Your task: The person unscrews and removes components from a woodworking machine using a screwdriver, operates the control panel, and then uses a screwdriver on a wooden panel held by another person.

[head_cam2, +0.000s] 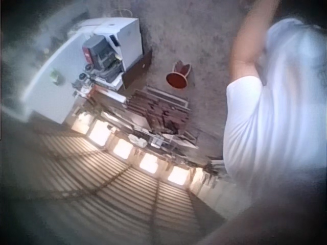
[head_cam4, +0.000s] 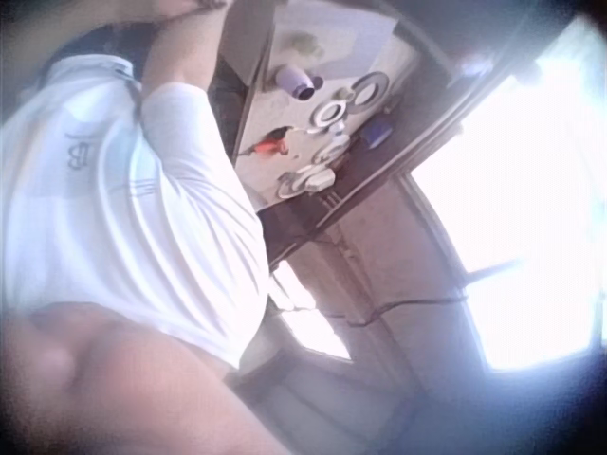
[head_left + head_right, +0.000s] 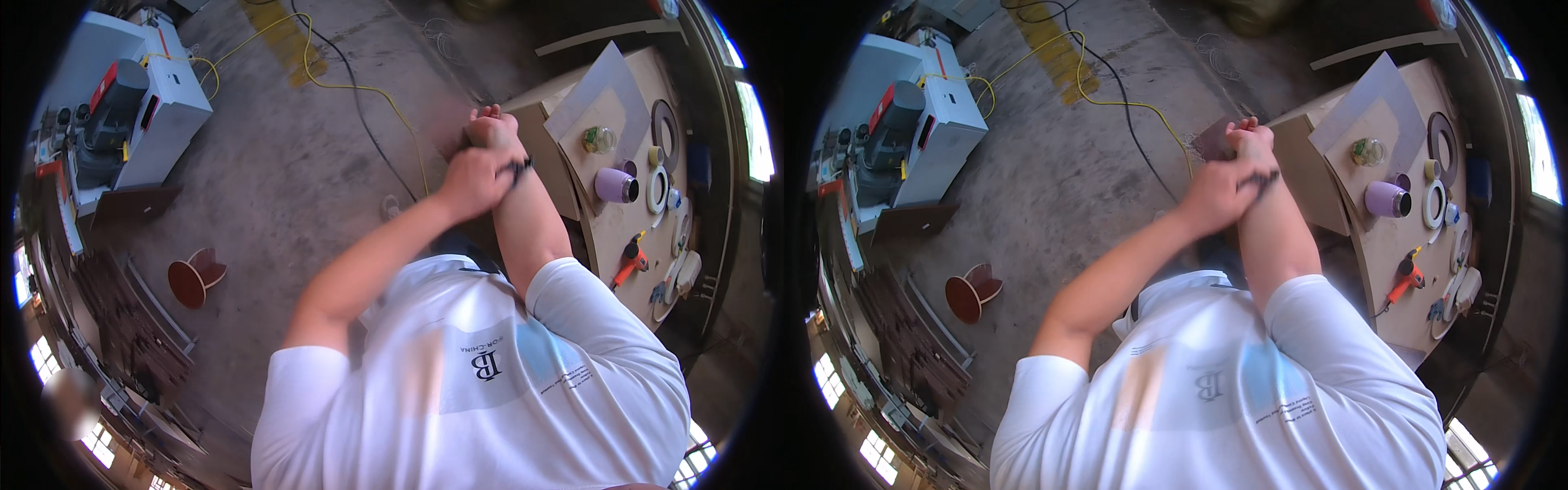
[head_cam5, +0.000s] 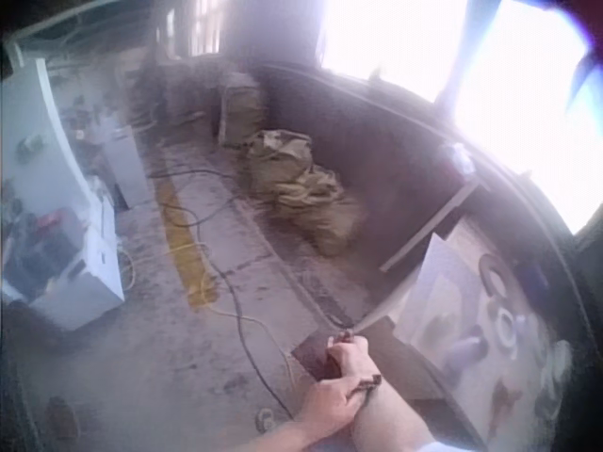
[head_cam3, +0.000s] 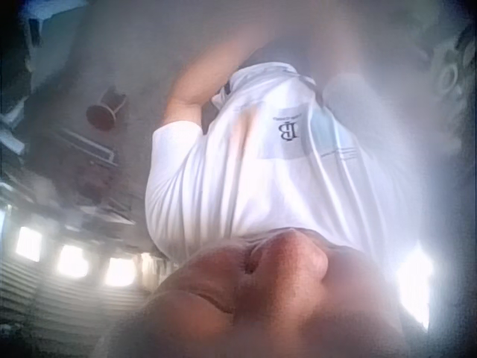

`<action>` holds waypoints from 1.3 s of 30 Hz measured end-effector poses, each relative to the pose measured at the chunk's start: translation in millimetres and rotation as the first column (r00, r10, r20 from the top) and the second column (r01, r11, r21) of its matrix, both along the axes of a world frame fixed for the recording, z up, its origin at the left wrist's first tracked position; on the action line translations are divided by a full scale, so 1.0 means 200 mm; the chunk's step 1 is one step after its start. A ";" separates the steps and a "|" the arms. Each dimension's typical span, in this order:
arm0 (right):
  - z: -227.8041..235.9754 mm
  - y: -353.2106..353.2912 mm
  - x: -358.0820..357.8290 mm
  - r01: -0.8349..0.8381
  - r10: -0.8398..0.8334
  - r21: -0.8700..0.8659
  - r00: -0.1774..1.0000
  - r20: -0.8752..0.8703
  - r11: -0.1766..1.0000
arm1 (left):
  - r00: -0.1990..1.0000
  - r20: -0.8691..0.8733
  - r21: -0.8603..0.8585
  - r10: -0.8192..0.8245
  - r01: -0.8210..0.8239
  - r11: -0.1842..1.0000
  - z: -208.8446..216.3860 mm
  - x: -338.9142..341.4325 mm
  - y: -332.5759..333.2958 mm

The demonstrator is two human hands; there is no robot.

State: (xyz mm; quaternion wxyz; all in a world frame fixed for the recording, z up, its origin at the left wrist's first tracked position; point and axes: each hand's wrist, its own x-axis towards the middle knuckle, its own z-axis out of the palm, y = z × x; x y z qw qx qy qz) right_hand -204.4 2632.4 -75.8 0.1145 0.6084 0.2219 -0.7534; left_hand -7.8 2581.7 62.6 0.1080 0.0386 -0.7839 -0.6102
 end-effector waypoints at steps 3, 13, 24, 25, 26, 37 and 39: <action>0.09 0.10 -0.04 0.064 -0.063 0.048 0.998 -0.010 0.997 | 0.967 -0.125 0.232 -0.224 0.248 0.941 0.19 0.29 0.14; 0.04 0.05 0.01 -0.096 0.102 0.126 0.994 -0.038 0.987 | 0.972 -0.190 -0.325 0.135 -0.192 0.926 0.01 -0.26 0.06; -0.06 0.20 0.06 -0.054 0.033 0.254 0.996 0.086 0.966 | 0.936 -0.025 0.269 -0.351 0.344 0.899 0.43 0.32 0.23; -0.08 0.19 0.07 -0.057 0.034 0.241 0.994 0.099 0.969 | 0.963 -0.057 0.249 -0.263 0.268 0.930 0.41 0.33 0.23; -0.10 0.18 0.06 -0.052 0.029 0.229 0.994 0.106 0.972 | 0.979 -0.099 0.232 -0.179 0.197 0.953 0.38 0.34 0.24; 0.18 -0.04 -0.01 -0.179 0.168 -0.059 0.972 -0.163 0.982 | 0.840 0.332 -0.206 0.429 -0.379 0.902 -0.50 -0.10 -0.32; 0.20 0.14 -0.01 -0.262 0.233 -0.080 0.936 -0.265 0.962 | 0.845 0.392 -0.172 0.363 -0.320 0.932 -0.71 0.00 -0.37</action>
